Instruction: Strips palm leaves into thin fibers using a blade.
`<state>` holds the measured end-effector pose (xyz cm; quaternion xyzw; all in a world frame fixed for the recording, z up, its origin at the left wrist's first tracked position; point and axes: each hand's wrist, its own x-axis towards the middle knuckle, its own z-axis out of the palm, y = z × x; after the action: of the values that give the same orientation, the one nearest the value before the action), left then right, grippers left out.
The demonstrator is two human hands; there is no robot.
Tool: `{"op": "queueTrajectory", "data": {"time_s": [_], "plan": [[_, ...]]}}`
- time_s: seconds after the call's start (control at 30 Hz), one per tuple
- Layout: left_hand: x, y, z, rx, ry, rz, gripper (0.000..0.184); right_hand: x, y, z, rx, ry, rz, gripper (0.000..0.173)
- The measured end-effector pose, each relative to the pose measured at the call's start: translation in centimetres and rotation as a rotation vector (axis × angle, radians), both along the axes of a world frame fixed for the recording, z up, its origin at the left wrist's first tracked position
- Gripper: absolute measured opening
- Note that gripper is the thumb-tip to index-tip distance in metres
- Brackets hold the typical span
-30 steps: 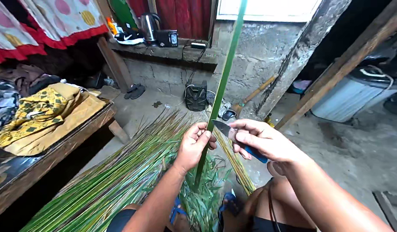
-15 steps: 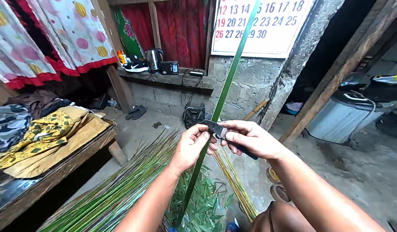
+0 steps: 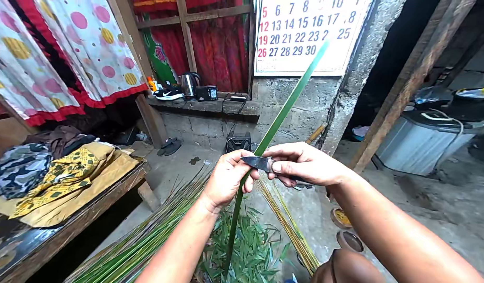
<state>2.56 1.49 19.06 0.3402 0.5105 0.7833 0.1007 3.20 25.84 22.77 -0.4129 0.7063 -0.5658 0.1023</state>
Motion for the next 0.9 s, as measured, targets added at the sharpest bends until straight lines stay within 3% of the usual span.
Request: {"op": "queueTrajectory", "data": {"time_s": [0.53, 0.77, 0.9], "plan": [[1.2, -0.4, -0.2, 0.054, -0.147, -0.216, 0.024, -1.0, 0.7, -0.2, -0.077, 0.103, 0.055, 0.030], [0.7, -2.2, -0.4, 0.045, -0.173, -0.170, 0.026, -3.1, -1.2, 0.0, -0.114, 0.131, 0.071, 0.033], [0.4, -3.7, -0.4, 0.021, -0.174, -0.114, 0.027, -4.5, -2.1, 2.0, -0.147, 0.139, 0.037, 0.034]]}}
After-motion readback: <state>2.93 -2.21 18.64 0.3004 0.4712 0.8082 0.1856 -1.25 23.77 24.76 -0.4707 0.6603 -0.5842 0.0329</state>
